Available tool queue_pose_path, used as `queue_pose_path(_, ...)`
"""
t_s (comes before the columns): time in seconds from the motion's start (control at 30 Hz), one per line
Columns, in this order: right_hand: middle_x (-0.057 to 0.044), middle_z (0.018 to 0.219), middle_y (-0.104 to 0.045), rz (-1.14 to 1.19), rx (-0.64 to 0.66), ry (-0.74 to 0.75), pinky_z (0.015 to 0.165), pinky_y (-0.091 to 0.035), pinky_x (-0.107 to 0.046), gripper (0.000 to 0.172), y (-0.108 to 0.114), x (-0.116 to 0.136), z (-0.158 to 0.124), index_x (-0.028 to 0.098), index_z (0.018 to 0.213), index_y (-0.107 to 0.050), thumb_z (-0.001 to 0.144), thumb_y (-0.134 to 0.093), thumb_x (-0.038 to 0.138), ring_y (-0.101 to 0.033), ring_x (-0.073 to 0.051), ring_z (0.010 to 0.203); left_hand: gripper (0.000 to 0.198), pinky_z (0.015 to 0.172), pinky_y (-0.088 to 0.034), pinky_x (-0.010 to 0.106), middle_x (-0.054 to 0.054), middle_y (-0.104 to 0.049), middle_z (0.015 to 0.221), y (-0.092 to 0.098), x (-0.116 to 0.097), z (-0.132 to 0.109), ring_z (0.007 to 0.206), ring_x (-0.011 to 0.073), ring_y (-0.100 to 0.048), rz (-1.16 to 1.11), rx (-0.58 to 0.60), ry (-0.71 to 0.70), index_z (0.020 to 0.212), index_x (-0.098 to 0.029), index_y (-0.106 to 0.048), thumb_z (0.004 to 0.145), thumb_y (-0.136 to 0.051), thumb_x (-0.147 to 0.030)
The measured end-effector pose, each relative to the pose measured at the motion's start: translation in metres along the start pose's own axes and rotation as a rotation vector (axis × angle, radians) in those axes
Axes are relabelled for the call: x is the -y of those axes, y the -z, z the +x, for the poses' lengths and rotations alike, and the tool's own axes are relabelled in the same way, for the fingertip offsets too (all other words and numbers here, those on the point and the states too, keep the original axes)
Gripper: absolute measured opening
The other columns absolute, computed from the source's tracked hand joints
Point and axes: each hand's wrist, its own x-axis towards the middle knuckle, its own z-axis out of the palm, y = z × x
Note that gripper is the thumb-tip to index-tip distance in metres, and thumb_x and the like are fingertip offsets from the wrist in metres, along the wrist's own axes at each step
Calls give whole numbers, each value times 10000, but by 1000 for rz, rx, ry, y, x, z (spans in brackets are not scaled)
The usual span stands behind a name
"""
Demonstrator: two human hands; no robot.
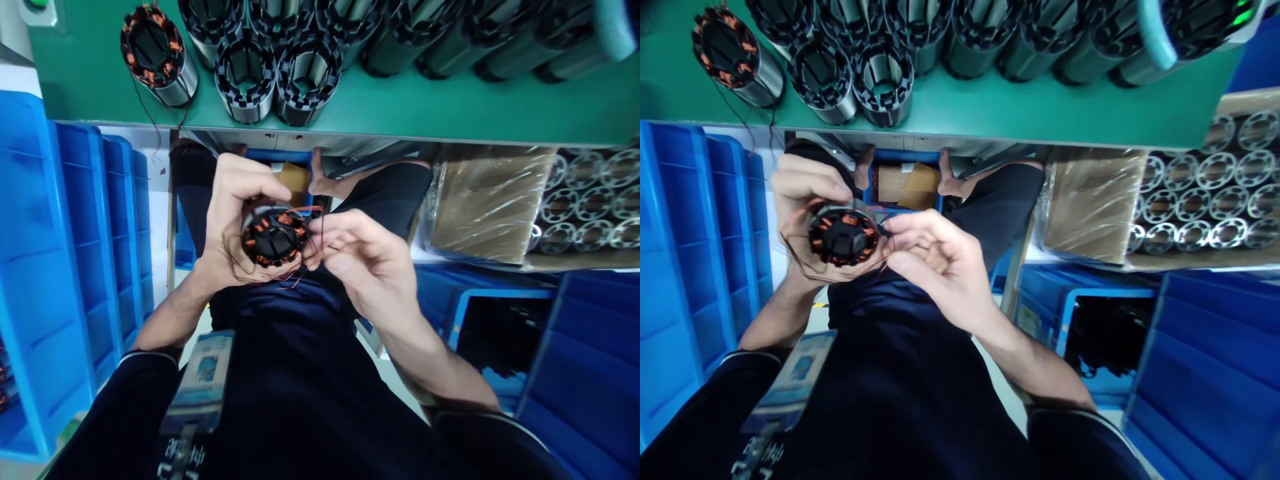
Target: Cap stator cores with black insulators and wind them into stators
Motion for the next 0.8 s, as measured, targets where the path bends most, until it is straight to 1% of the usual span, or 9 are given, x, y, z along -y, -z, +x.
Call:
queue_pose_path(0.1,4,878,-888,171,39,-161,607,-682,-224,310,-6,3,5,265,1124,-929,921,-1129,386,-776,-132,628,630,896,-706,454,62,-801,1106,7,-15,0,1041,274,-775,100,-4,-328,1142,-276,-815,819,-1115,-727)
queue_pose_path(0.17,3,852,-890,235,88,-221,526,-628,-196,265,-3,4,5,256,1023,-925,890,-1148,312,-749,-119,564,714,1009,-731,469,80,-846,1272,8,-16,-4,1140,294,-824,27,28,-337,1365,-290,-836,813,-1153,-612)
queue_pose_path(0.27,-17,817,-890,243,125,-263,445,-566,-184,270,4,0,2,233,932,-912,873,-1159,326,-734,-123,504,809,1060,-729,463,125,-852,1354,0,-14,-19,1186,321,-864,-344,88,9,1530,-276,-801,874,-1095,-648)
queue_pose_path(0.33,-25,788,-886,209,106,-259,417,-551,-187,274,6,-5,0,228,895,-911,887,-1151,360,-731,-132,478,817,859,-721,384,128,-834,1203,-13,-18,-29,969,267,-845,-701,71,364,1455,-240,-805,915,-981,-827)
queue_pose_path(0.4,-36,813,-904,161,103,-219,432,-584,-199,231,5,-9,-1,238,906,-936,917,-1132,359,-759,-146,492,900,656,-630,306,81,-767,1039,-27,-25,-36,752,186,-711,-997,35,677,1375,-233,-786,842,-959,-938)
queue_pose_path(0.47,-30,858,-923,84,131,-147,480,-631,-209,137,4,-11,0,267,981,-976,956,-1104,309,-788,-148,521,880,552,-527,260,12,-674,929,-38,-33,-37,638,119,-538,-1178,16,841,1308,-255,-771,738,-1062,-859)
queue_pose_path(0.53,-14,879,-930,-3,186,-58,515,-655,-210,117,3,-8,0,293,1075,-999,992,-1071,255,-793,-139,530,813,526,-492,250,-25,-624,890,-44,-38,-35,598,86,-428,-1260,0,856,1287,-266,-769,683,-1132,-671)
queue_pose_path(0.6,-3,891,-929,-58,219,20,530,-658,-203,160,3,-1,1,301,1160,-998,1031,-1028,212,-798,-129,551,758,537,-515,261,-23,-646,896,-43,-38,-32,593,88,-436,-1263,-16,810,1285,-262,-777,686,-1124,-570)
queue_pose_path(0.8,3,925,-902,-213,211,120,584,-625,-201,205,7,27,-3,275,1229,-925,1092,-914,123,-803,-112,649,625,780,-685,347,114,-865,1126,-20,-16,-37,879,239,-827,-1011,108,758,1304,-226,-808,953,-1020,-697)
